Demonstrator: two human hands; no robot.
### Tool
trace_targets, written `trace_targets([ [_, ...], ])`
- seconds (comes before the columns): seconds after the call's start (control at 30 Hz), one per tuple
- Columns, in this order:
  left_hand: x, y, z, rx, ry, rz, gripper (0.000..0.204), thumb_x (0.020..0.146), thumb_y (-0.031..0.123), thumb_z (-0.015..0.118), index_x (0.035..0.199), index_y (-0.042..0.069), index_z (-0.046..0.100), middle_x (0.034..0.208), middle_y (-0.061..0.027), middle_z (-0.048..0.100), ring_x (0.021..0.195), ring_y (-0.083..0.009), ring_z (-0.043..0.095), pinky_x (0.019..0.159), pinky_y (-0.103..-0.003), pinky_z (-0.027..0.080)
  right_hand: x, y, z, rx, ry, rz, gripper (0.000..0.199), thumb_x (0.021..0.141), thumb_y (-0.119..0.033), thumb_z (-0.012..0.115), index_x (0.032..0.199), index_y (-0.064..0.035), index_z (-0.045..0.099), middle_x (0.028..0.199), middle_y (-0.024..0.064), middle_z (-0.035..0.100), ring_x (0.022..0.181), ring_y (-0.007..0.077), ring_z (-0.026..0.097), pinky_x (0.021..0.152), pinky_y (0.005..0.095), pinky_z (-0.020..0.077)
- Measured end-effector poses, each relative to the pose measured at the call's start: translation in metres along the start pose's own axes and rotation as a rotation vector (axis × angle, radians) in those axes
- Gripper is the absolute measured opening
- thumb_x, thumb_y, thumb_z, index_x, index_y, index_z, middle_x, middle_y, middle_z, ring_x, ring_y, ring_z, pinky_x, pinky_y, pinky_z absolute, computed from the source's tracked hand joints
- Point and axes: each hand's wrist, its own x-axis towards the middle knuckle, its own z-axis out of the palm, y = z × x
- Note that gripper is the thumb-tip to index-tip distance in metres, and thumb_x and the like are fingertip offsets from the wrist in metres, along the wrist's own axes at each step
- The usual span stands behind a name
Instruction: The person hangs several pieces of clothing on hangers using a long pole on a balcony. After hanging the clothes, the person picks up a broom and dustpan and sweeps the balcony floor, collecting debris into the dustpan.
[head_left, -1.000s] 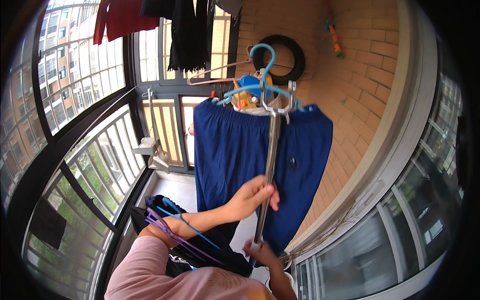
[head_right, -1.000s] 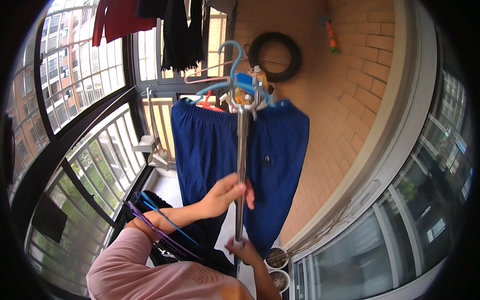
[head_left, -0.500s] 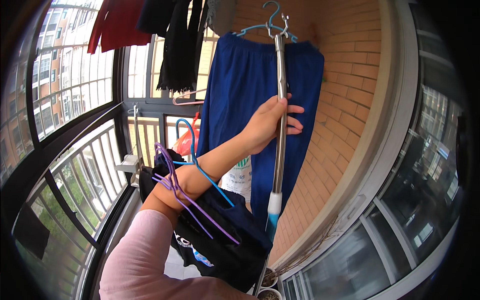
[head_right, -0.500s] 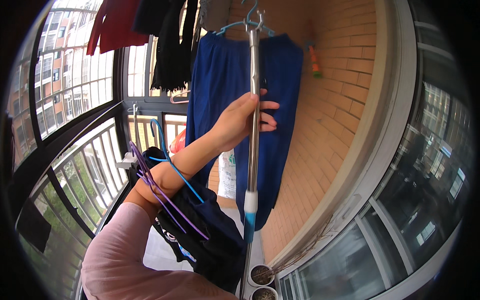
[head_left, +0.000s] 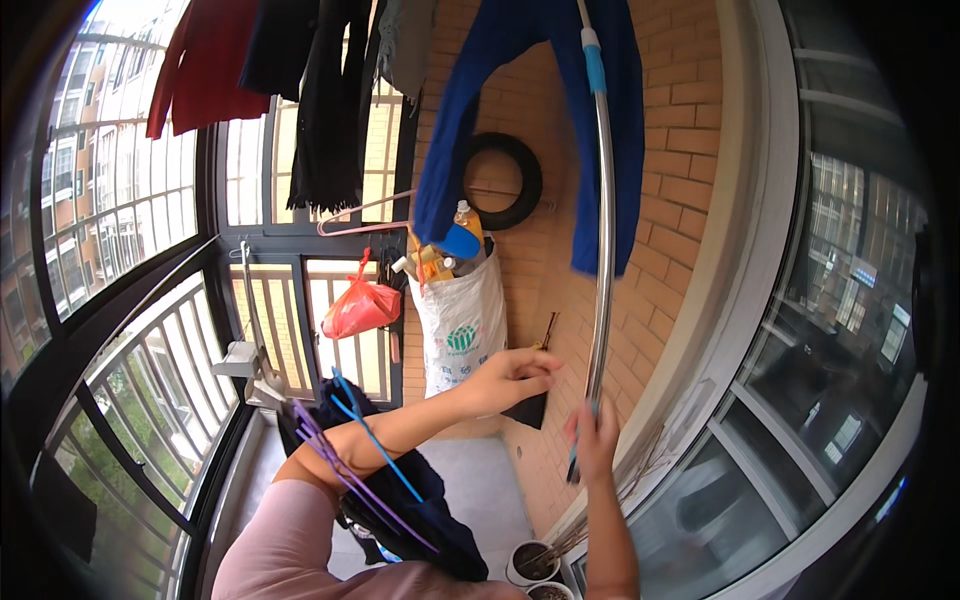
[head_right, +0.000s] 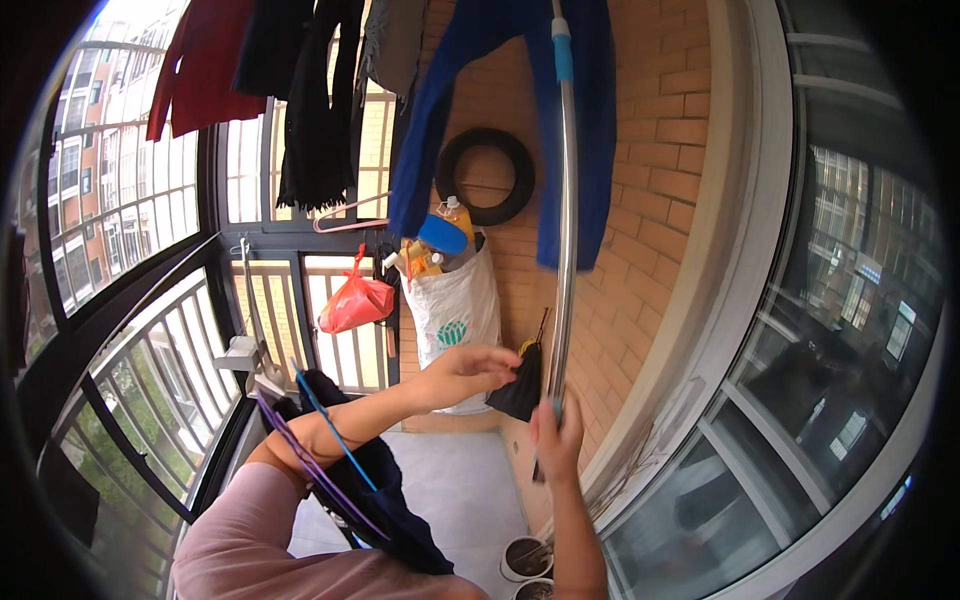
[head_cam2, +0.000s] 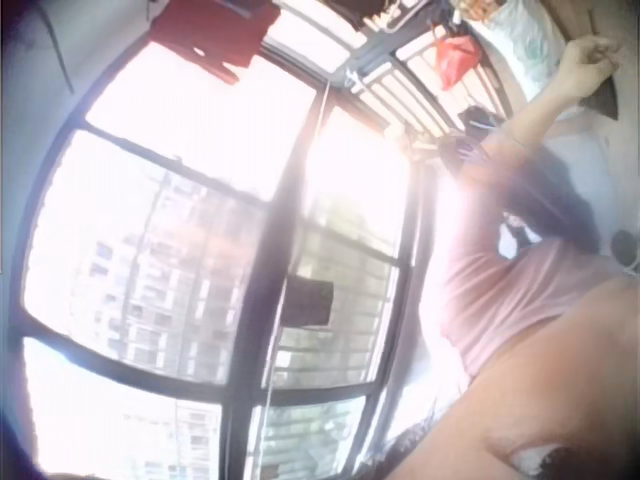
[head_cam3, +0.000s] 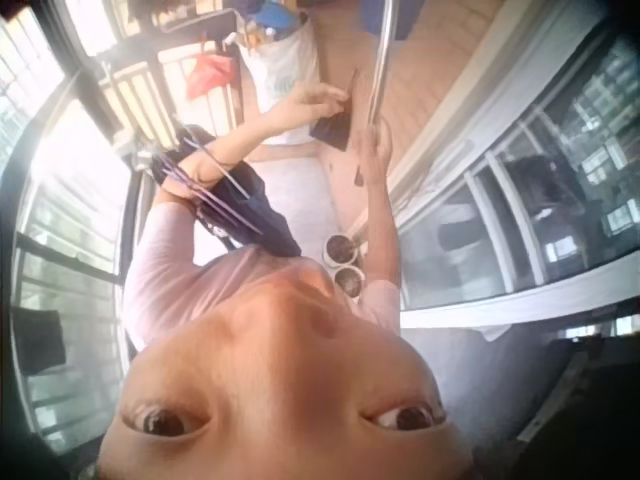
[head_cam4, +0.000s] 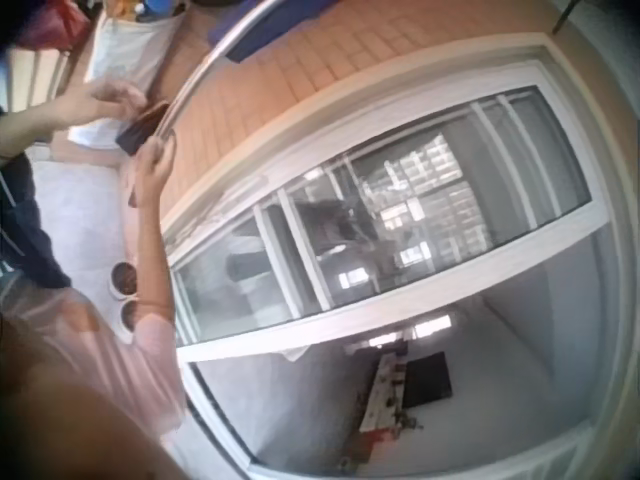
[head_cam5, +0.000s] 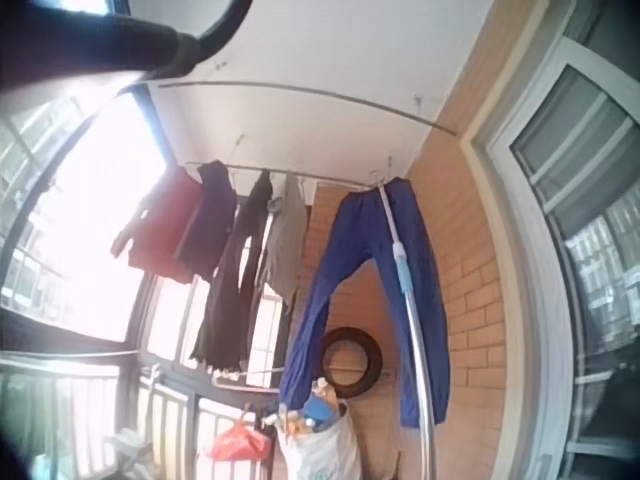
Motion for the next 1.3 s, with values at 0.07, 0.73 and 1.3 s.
trace_targets([
  [0.07, -0.016, -0.001, -0.015, 0.032, 0.065, -0.089, 0.022, 0.082, 0.001, 0.051, 0.104, -0.002, 0.053, 0.097, -0.0075, 0.058, 0.090, -0.0149, 0.056, 0.081, -0.025, 0.043, 0.052, -0.027, 0.017, -0.039, 0.032, -0.045, 0.012, 0.089, -0.018, 0.044, 0.088, -0.0062, 0.045, 0.053, -0.0011, 0.041, 0.041, 0.0046, 0.037, 0.038, 0.0184, 0.0296],
  [0.73, -0.187, 0.015, -0.124, 0.123, 0.761, -0.197, 0.006, 0.083, 0.001, 0.050, 0.084, -0.002, 0.055, 0.077, -0.0050, 0.057, 0.072, -0.0132, 0.057, 0.064, -0.025, 0.049, 0.372, -0.097, 0.094, -0.168, 0.140, -0.165, 0.022, 0.085, -0.021, 0.050, 0.097, -0.0028, 0.050, 0.058, 0.0045, 0.048, 0.040, 0.0098, 0.043, 0.040, 0.0247, 0.0431],
  [1.3, -0.265, 0.010, -0.165, 0.177, 1.003, -0.317, 0.005, 0.080, 0.000, 0.051, 0.083, -0.001, 0.055, 0.073, -0.0065, 0.058, 0.069, -0.0144, 0.059, 0.063, -0.026, 0.050, 0.379, -0.078, 0.082, -0.194, 0.133, -0.061, 0.022, 0.087, -0.025, 0.048, 0.094, -0.0046, 0.049, 0.060, 0.0026, 0.047, 0.039, 0.0084, 0.040, 0.044, 0.0261, 0.0450],
])
